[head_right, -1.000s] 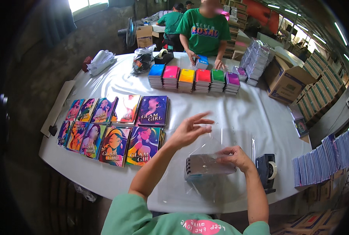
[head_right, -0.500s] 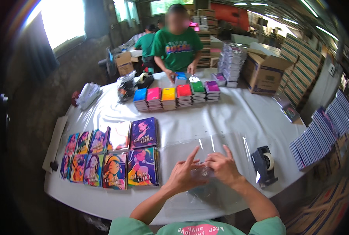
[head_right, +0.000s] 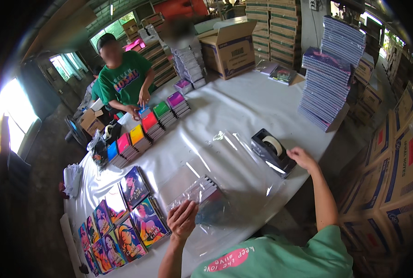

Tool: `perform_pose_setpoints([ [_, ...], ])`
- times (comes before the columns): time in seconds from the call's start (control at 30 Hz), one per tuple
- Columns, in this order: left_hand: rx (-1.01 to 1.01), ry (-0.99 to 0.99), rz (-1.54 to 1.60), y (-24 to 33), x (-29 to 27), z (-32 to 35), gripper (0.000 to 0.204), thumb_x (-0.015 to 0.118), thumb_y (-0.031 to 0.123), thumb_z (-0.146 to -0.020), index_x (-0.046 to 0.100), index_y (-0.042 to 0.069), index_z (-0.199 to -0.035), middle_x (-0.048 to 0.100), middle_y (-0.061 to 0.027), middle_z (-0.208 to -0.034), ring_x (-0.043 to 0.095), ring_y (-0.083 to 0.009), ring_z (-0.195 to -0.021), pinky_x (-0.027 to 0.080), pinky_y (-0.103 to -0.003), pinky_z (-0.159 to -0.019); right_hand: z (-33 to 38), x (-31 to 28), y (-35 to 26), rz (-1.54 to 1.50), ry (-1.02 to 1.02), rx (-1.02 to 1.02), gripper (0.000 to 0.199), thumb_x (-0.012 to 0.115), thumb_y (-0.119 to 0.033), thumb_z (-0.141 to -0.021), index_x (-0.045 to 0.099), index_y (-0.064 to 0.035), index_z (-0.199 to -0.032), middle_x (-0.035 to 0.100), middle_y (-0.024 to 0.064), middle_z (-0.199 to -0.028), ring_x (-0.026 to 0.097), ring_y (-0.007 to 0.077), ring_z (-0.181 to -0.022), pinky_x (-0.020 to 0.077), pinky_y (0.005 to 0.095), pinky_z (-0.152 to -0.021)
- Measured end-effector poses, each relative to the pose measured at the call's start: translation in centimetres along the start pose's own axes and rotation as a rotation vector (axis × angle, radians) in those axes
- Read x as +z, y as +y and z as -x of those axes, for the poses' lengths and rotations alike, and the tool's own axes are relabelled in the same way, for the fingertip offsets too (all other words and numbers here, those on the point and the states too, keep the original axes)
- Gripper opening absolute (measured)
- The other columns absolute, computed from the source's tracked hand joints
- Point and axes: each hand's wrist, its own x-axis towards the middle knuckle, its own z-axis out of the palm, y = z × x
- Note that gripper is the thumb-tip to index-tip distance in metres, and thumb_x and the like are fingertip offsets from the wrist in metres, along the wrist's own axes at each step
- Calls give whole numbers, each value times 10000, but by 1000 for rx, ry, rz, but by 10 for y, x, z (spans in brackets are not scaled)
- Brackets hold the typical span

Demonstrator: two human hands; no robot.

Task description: The person packages stacks of spiral notebooks into plastic bags. They select notebooks from the table, place them inside a plastic sleeve, and seal the sleeve using a tape dispenser.

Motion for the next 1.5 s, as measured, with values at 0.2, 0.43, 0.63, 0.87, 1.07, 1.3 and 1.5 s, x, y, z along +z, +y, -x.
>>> perform_pose_setpoints([
  [0.2,11,-18,-34,2,-6,0,204,694,19,-717,717,133,-884,692,-11,-976,660,-171,-945,468,-266,-710,-2,-3,4,-363,-499,220,338,627,-484,-815,680,-152,-775,596,-6,-920,417,94,-781,293,316,-565],
  [0.43,-30,-15,-37,3,-1,-4,134,713,14,-731,714,101,-832,700,-38,-926,669,-193,-922,485,-287,-738,49,-8,60,-1019,-450,84,231,588,-259,-886,671,-55,-817,425,59,-1376,516,210,-1081,446,496,-901],
  [0.63,-91,133,-52,6,2,13,192,738,-6,-655,740,108,-810,636,-7,-793,648,-192,-810,499,-314,-699,72,19,28,237,663,-133,116,641,-191,-841,705,-94,-836,622,124,-1043,594,329,-886,482,358,-754],
  [0.87,-93,46,66,1,1,5,284,728,-40,-649,721,86,-904,617,-19,-780,637,-183,-751,521,-320,-682,142,76,-163,-936,-112,-353,235,593,-231,-903,693,-25,-855,639,1,-704,488,35,-575,418,204,-537],
  [1.07,-260,247,255,-2,17,25,397,738,15,-686,622,56,-1063,662,-57,-852,650,-200,-779,508,-299,-696,185,145,-235,-958,-482,-145,373,589,-331,-904,681,-20,-719,492,-7,-501,435,45,-472,321,212,-442],
  [1.3,-338,-245,-71,16,-13,-2,620,736,119,-663,549,134,-1254,594,-83,-1121,573,-263,-1051,414,-389,-867,187,169,-205,-715,-352,-159,413,657,-387,-837,663,-37,-618,521,27,-464,458,41,-436,354,251,-418],
  [1.5,-424,-528,-58,4,-20,-65,690,743,293,-626,499,143,-1253,567,-126,-919,569,-314,-870,359,-456,-816,166,210,-169,-360,-152,-450,294,696,-314,-804,681,-48,-679,567,37,-516,583,105,-526,432,272,-455],
])
